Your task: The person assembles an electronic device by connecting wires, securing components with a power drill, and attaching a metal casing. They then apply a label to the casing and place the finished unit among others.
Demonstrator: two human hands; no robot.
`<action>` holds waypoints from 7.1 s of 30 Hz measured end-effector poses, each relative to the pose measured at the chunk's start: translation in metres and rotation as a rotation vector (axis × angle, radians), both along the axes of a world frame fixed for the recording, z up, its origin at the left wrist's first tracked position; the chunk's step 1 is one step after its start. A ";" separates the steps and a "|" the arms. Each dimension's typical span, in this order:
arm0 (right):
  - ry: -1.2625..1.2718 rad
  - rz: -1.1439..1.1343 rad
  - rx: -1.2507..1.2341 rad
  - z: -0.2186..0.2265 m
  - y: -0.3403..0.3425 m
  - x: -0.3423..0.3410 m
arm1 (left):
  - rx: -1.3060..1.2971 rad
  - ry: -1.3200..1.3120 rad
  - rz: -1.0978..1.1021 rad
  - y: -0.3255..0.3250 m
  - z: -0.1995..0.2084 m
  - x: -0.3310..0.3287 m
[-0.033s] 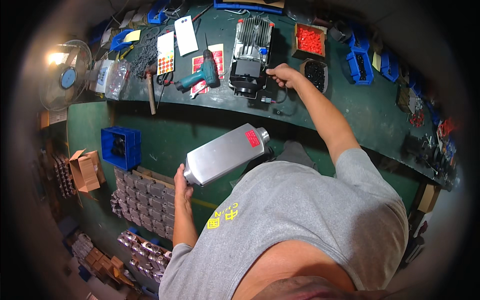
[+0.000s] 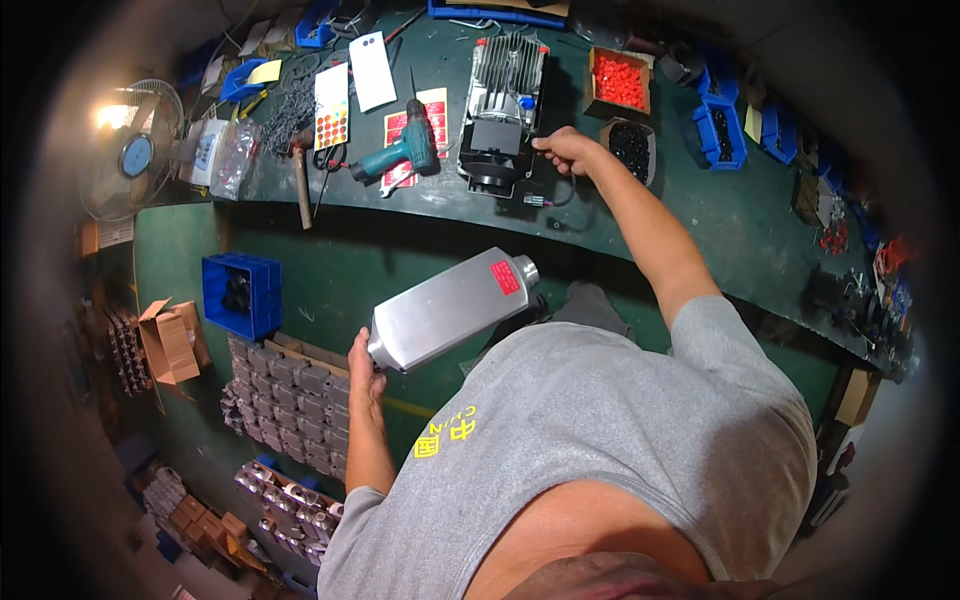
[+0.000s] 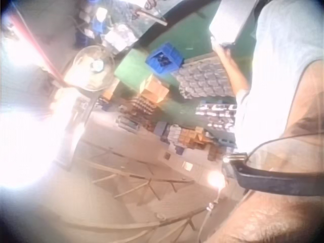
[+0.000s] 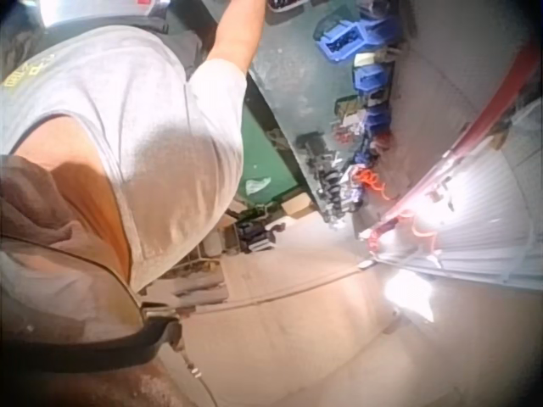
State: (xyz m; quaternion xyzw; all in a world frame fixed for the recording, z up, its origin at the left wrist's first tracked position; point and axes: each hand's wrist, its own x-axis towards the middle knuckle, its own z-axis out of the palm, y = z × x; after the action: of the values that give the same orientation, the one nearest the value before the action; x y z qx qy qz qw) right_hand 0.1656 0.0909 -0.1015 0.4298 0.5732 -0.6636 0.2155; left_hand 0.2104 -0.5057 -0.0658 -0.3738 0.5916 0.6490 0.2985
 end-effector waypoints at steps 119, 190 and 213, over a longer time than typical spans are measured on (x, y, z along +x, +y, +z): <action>0.504 -0.379 0.216 0.060 -0.078 0.159 | 0.381 0.067 0.009 0.059 0.008 -0.009; 0.683 0.311 0.621 0.010 0.172 -0.186 | -0.099 0.352 -0.683 0.359 0.018 -0.073; 0.582 -0.798 0.675 0.016 0.151 0.120 | -0.125 0.402 -0.721 0.351 0.011 -0.071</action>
State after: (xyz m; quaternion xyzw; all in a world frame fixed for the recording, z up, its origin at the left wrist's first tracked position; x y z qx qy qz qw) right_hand 0.2852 0.2423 -0.0860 0.4572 0.5822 -0.5648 -0.3647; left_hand 0.1394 -0.1546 -0.0548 -0.0260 0.7693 0.5259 0.3618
